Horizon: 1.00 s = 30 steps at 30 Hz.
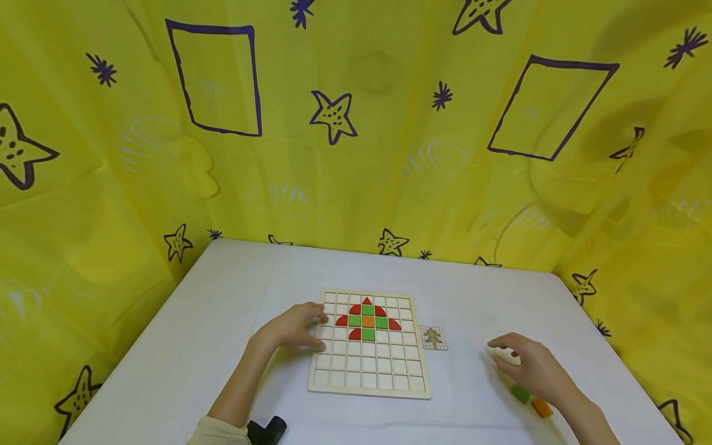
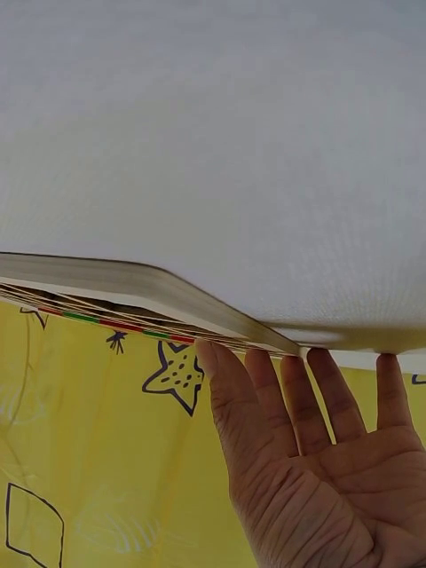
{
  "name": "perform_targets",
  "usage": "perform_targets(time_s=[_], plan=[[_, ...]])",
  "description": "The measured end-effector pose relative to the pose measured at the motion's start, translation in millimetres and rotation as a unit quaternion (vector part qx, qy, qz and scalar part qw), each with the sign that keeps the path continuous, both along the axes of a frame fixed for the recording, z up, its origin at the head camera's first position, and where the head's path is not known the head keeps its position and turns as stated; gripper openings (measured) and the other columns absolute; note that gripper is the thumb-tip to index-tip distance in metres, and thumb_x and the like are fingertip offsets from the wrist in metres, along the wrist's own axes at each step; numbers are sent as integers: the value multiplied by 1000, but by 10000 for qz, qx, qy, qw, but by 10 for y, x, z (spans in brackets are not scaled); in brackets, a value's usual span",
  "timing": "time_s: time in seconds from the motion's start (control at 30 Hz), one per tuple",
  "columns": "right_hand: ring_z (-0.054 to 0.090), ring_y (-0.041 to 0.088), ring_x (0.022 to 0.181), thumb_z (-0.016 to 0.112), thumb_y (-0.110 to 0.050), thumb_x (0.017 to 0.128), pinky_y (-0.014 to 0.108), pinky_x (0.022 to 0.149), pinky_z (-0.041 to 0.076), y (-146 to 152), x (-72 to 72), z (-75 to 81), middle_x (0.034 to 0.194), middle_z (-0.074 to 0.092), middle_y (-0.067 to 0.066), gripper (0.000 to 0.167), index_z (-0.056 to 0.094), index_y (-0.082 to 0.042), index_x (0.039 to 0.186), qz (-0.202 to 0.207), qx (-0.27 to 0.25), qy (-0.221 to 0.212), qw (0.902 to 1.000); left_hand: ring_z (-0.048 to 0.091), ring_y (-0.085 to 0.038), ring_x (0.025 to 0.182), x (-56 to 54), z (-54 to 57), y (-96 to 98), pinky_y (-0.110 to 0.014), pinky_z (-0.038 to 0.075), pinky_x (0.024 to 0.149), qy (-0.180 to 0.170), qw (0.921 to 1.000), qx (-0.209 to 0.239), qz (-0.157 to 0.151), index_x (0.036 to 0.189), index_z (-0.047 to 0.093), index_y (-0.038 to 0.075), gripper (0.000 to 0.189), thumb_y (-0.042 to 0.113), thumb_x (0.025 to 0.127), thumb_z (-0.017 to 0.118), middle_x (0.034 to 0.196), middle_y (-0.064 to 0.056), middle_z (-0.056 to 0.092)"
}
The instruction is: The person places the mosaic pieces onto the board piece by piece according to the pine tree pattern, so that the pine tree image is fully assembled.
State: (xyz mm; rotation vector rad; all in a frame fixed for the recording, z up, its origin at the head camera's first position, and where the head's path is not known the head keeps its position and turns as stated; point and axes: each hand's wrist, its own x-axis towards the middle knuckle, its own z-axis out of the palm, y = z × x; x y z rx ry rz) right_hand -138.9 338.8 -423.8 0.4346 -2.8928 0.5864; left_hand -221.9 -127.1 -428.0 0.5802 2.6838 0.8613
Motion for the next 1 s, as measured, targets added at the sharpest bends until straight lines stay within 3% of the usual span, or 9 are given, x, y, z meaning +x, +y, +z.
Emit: perform_targets(time_s=[0.2,0.33,0.53,1.0], plan=[[60,18,81,83,-8,84,30,67,52,195,34,-16,104,72,4,26,76,-8,109,-396,-84,-251,9989,42,-40,143,4,9,-1,-54,36,115,-5,10000,-17,1,122,71,4,47,15,80,88,149,-18,53],[60,19,86,84,-12,84,30,72,52,314,49,-42,106,73,7,27,76,-7,109,-679,-31,-367,9970,42,-40,142,1,2,-4,-54,36,115,15,10000,-15,-30,122,70,4,47,15,80,87,148,-18,53],[59,18,81,85,-9,81,30,69,53,456,50,-110,105,73,14,24,77,-5,103,-725,64,-203,9971,43,-40,142,-6,-9,-5,-54,36,115,33,10000,7,-55,121,71,4,46,15,80,88,148,-18,53],[63,25,88,81,-10,85,33,71,54,643,9,-135,107,72,16,25,75,-1,108,-881,169,-621,9940,42,-40,143,-7,-14,0,-54,36,115,-7,10000,37,3,122,70,4,46,14,80,88,149,-18,52]])
